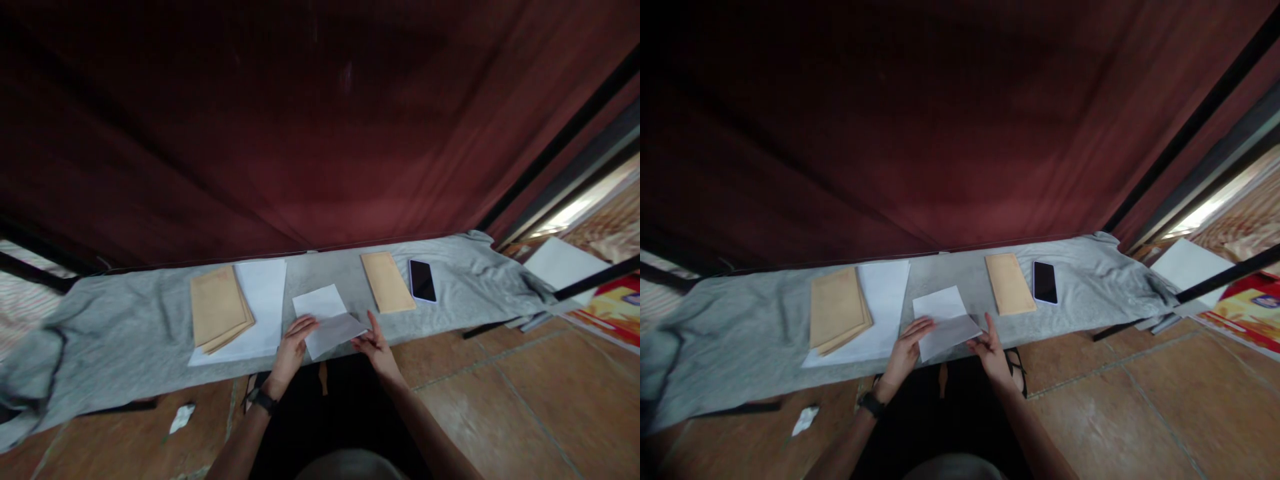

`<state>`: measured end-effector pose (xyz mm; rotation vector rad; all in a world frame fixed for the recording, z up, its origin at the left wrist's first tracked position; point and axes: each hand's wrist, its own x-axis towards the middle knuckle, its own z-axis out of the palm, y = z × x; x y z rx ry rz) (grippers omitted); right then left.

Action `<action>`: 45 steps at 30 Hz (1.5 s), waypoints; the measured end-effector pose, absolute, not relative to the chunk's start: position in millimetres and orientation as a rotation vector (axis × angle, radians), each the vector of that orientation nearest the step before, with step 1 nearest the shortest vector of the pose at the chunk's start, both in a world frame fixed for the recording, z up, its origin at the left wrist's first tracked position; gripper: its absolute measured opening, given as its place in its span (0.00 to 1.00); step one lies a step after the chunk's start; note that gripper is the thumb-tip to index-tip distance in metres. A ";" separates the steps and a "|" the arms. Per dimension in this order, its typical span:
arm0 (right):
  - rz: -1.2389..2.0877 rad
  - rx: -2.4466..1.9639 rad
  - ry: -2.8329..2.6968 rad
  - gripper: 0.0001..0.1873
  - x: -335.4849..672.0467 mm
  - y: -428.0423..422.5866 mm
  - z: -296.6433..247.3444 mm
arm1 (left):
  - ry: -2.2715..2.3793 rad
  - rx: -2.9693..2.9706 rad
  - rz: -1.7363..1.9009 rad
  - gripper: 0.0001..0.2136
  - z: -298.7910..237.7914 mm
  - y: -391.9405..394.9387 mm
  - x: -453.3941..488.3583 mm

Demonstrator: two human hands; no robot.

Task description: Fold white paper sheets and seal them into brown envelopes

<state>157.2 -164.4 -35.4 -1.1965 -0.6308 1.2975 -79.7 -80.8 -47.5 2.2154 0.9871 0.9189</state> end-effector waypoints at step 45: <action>0.571 -2.285 -1.734 0.20 173.8 -81.4 -23.0 | 1.897 1.848 0.389 0.11 -10.2 -50.7 -43.3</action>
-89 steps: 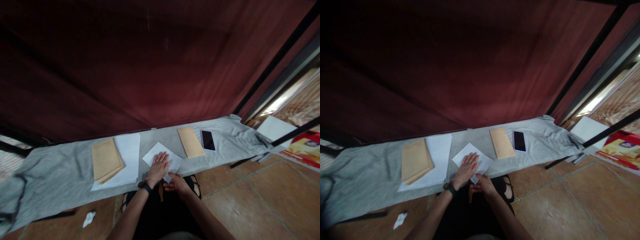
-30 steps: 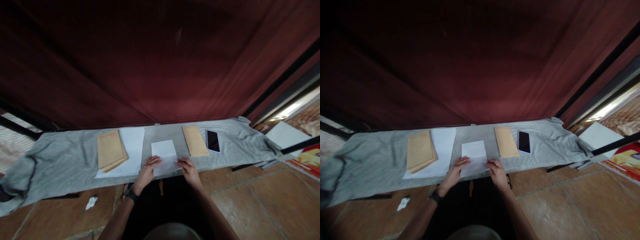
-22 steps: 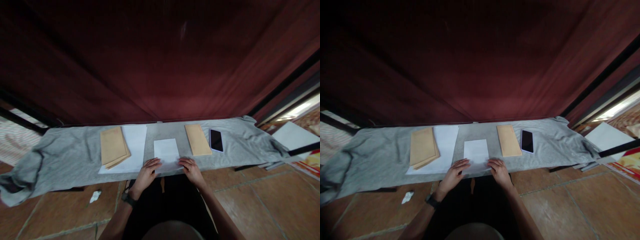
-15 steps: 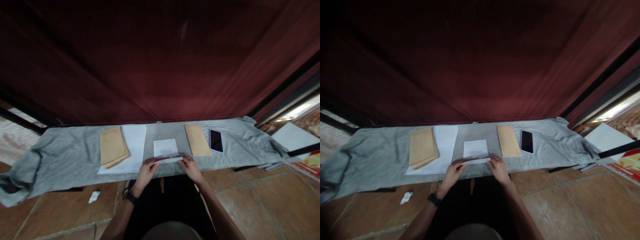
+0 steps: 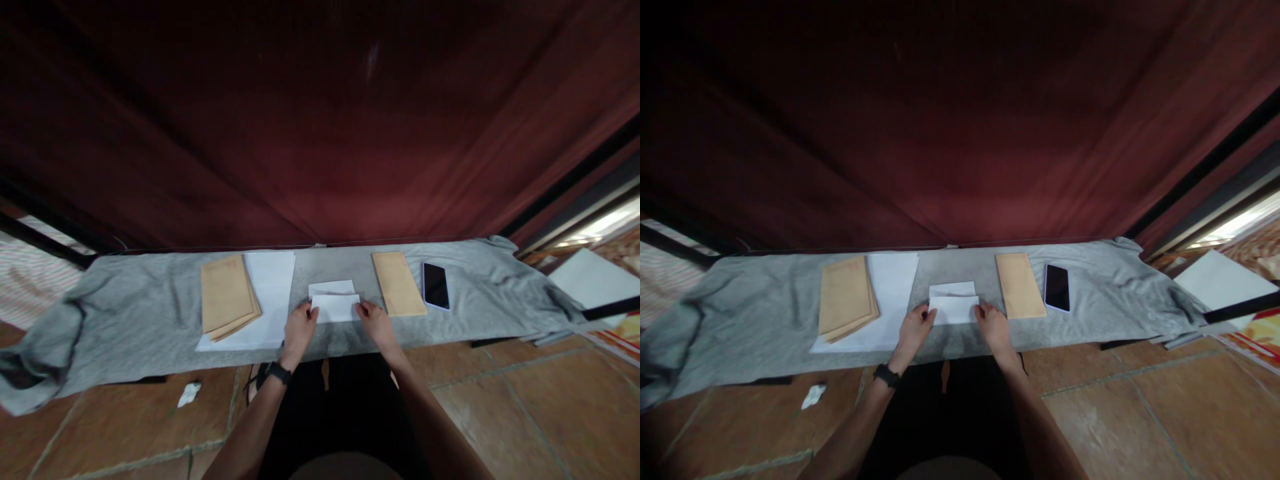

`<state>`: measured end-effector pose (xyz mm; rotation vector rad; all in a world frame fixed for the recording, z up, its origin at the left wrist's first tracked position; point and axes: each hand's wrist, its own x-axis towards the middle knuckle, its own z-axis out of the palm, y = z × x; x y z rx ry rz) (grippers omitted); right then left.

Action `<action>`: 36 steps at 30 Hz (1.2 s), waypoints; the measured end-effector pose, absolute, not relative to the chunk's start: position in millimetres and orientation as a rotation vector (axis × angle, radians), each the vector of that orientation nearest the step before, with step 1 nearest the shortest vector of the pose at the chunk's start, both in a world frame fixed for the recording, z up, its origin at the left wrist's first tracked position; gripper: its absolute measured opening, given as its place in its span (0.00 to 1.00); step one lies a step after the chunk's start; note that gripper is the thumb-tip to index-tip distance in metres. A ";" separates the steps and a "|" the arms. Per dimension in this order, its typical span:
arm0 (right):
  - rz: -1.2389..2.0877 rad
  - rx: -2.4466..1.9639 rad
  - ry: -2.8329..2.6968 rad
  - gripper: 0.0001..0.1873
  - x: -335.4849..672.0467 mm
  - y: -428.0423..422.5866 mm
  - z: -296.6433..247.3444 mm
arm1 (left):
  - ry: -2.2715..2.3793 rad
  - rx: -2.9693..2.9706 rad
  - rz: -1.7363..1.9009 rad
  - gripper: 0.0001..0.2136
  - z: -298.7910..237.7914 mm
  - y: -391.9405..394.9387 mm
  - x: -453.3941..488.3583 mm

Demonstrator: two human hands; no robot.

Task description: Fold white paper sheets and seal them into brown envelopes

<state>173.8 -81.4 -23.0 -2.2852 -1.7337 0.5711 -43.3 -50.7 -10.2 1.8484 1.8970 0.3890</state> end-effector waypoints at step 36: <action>0.134 -2.411 -1.864 0.23 157.4 -35.8 -23.1 | 2.186 1.886 0.135 0.18 -10.4 -29.1 -27.5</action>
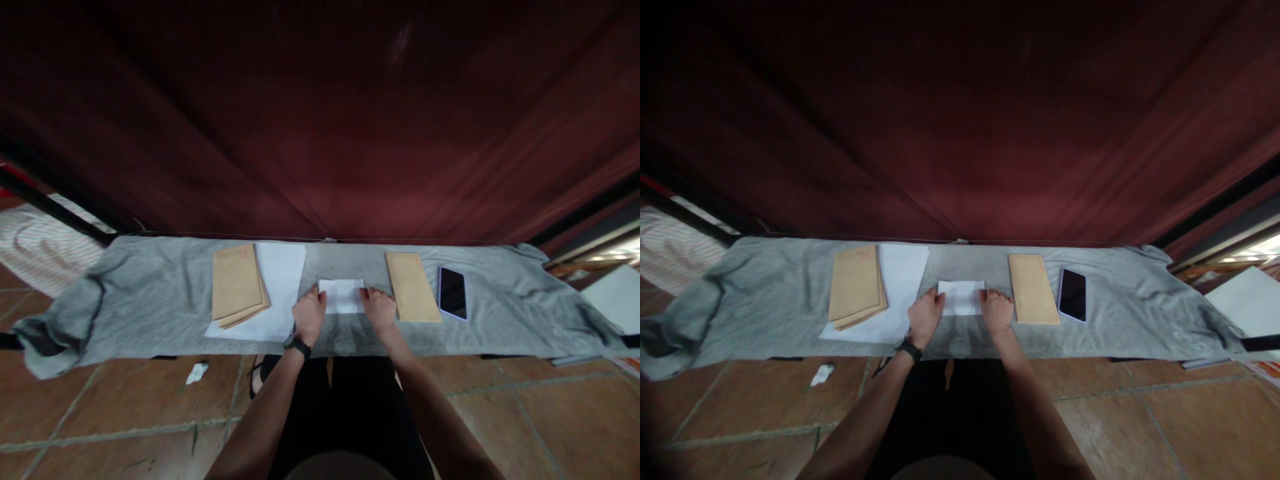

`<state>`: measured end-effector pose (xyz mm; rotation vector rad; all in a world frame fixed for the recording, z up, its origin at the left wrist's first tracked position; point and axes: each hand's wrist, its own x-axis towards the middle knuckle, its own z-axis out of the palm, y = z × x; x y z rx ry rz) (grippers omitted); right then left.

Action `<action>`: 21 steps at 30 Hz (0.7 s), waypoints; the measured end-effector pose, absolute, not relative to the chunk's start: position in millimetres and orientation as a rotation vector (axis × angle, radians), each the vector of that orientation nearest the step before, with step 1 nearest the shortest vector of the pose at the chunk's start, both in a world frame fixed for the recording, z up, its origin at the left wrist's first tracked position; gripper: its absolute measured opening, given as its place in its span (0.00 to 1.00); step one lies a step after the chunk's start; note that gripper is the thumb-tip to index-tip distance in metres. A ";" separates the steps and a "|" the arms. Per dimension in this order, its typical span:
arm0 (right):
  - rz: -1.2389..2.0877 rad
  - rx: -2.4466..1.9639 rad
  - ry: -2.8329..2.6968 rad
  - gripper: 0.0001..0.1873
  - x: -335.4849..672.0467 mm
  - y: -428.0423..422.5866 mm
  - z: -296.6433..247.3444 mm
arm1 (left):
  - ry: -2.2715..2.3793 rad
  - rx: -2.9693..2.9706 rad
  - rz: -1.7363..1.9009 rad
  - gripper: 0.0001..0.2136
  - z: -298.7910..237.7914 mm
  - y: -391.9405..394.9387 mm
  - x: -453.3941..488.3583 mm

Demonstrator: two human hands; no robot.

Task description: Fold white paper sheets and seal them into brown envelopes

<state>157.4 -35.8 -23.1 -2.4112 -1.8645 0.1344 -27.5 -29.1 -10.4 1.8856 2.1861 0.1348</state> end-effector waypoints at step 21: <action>-0.004 -2.062 -1.820 0.21 150.5 -44.8 -30.3 | 2.206 1.852 0.134 0.18 -12.5 -21.6 -24.2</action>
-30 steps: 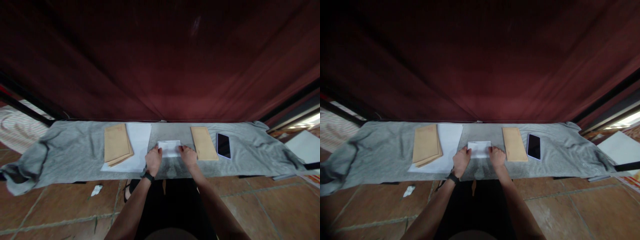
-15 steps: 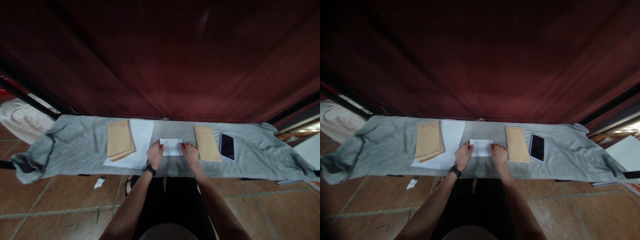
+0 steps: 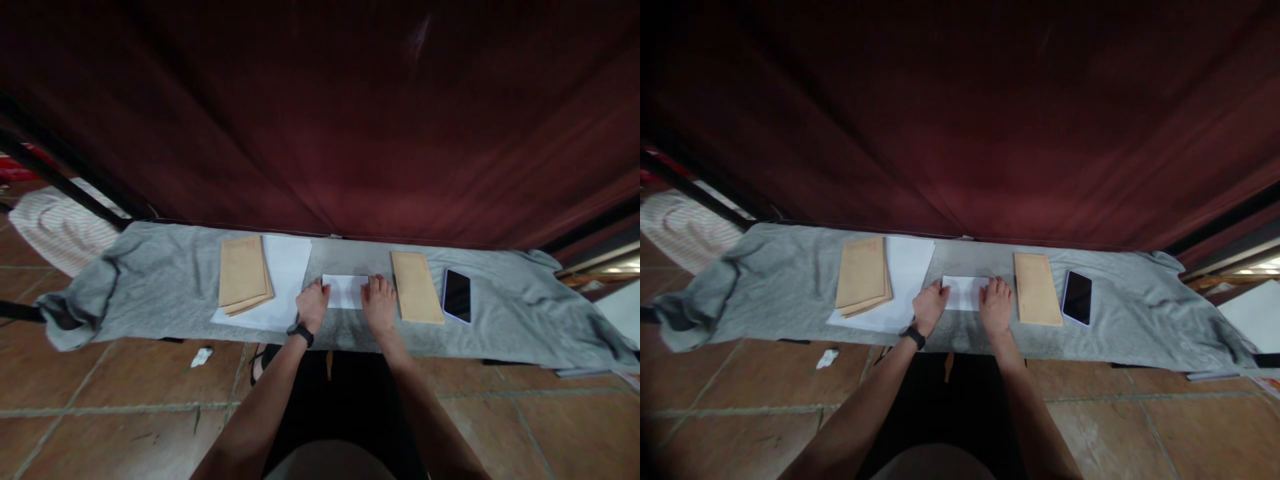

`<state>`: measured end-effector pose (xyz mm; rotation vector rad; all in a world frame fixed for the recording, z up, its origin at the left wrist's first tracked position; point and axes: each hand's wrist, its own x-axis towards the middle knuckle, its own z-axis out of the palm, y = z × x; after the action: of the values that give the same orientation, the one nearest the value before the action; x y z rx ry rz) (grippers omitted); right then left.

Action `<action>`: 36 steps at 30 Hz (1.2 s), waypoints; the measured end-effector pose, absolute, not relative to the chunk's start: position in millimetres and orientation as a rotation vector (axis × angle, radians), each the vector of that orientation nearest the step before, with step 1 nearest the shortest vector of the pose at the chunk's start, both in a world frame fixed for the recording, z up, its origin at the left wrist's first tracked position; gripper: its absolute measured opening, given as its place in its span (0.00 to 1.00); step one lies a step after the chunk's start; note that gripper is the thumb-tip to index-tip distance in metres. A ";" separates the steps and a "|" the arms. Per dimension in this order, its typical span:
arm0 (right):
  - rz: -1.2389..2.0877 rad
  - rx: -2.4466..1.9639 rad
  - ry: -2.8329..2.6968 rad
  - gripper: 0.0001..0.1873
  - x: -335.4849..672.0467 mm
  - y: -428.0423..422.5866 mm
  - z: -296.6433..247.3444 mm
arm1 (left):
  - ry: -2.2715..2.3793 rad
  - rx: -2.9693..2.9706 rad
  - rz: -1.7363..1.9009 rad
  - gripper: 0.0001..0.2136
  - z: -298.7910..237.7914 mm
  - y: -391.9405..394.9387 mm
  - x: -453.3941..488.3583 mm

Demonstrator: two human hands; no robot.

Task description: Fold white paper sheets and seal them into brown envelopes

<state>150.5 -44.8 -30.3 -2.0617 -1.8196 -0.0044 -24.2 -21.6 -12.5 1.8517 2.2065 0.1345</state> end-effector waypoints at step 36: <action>0.277 -1.746 -1.895 0.27 121.2 -59.0 -54.0 | 1.696 2.478 0.437 0.24 -53.7 -58.7 -10.4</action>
<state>121.2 -59.0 -54.0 -1.7458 -1.8954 0.2773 -10.4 -58.7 -53.7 2.4778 1.6962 0.4373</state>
